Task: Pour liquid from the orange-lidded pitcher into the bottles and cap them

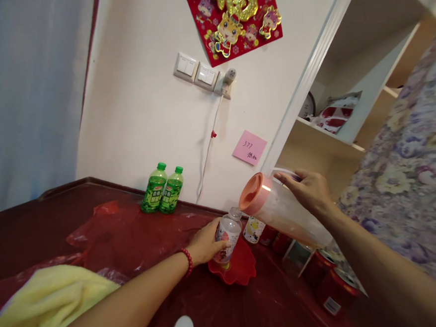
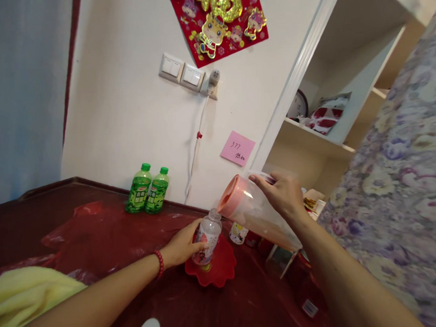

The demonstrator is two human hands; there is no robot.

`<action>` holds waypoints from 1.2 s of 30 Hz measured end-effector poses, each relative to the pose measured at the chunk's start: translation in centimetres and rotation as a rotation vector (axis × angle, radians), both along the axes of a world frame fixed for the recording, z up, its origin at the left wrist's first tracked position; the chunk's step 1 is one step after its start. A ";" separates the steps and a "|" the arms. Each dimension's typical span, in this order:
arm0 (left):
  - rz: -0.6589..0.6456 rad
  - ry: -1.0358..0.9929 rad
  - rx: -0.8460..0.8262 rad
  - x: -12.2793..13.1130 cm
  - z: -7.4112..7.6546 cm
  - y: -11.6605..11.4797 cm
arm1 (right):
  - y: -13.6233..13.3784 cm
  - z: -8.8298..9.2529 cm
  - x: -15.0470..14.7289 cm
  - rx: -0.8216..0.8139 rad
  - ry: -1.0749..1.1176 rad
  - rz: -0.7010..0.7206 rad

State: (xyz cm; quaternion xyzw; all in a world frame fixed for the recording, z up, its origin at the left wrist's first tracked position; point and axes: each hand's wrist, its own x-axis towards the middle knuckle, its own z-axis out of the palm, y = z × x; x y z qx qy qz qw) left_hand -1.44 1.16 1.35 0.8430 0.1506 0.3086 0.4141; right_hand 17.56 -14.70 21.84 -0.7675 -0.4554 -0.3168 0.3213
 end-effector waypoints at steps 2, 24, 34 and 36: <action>-0.004 -0.006 0.005 0.0 0.0 0.0 | 0.0 0.0 0.1 -0.005 -0.001 -0.005; -0.009 -0.011 0.004 0.1 -0.3 0.1 | 0.0 0.1 -0.3 0.001 0.004 -0.004; -0.005 -0.003 0.000 0.0 0.0 0.0 | 0.0 -0.1 0.0 -0.003 0.018 0.009; -0.008 -0.009 0.004 0.0 0.0 0.0 | 0.0 -0.1 0.0 -0.008 0.022 0.005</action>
